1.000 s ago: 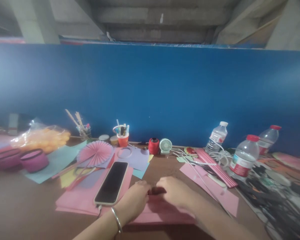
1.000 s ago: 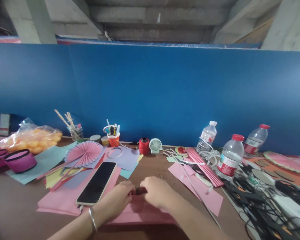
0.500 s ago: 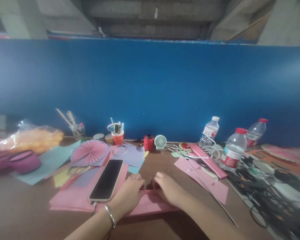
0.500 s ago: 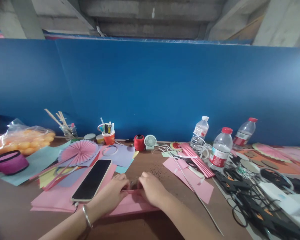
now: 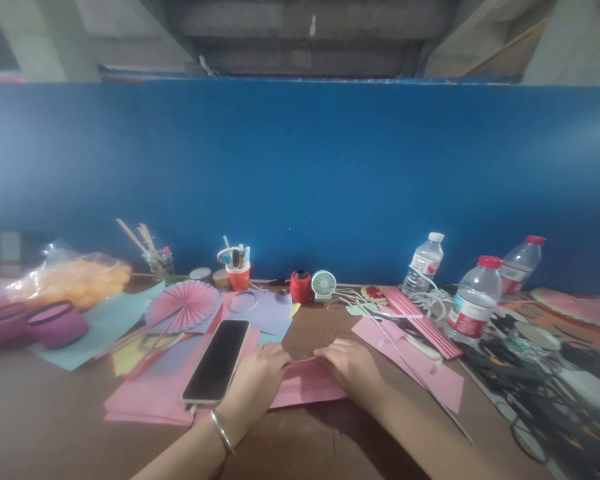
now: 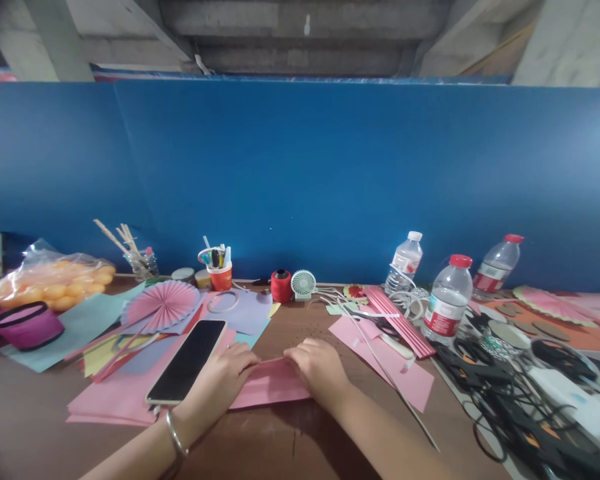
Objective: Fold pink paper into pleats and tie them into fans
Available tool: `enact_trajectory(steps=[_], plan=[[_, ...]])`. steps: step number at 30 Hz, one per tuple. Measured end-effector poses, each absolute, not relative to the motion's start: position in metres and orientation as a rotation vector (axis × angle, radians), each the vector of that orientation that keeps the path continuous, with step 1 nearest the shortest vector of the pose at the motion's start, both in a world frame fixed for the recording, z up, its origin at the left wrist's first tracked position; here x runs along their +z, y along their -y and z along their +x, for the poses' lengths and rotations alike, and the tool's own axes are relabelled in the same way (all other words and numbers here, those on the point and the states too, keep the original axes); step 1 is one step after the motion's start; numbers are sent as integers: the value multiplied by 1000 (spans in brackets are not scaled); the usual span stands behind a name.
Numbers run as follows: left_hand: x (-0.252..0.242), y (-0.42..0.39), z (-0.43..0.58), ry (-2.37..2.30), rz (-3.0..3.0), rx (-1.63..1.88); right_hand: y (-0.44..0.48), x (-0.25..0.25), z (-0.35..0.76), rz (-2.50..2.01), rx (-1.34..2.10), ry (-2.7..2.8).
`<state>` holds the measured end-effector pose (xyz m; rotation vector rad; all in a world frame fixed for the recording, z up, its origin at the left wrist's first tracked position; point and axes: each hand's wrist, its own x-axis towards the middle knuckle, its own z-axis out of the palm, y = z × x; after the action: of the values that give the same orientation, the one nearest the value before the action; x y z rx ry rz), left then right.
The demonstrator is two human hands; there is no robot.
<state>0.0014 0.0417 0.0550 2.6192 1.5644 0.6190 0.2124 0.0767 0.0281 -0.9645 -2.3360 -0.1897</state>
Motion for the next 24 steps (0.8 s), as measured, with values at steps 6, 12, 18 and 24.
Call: enact_trajectory(steps=[6,12,18,24], plan=[[63,-34,-1,-1473,3068,763,-73,57,250,-640,-593,2313],[50,-26,14,-1270,3161,339,-46,43,270,-674,-597,2449],[37,-34,18,-1258,2863,155,-45,36,273,-1020,77,2649],[48,-36,14,-1387,2559,251,-40,52,236,-1198,302,2587]])
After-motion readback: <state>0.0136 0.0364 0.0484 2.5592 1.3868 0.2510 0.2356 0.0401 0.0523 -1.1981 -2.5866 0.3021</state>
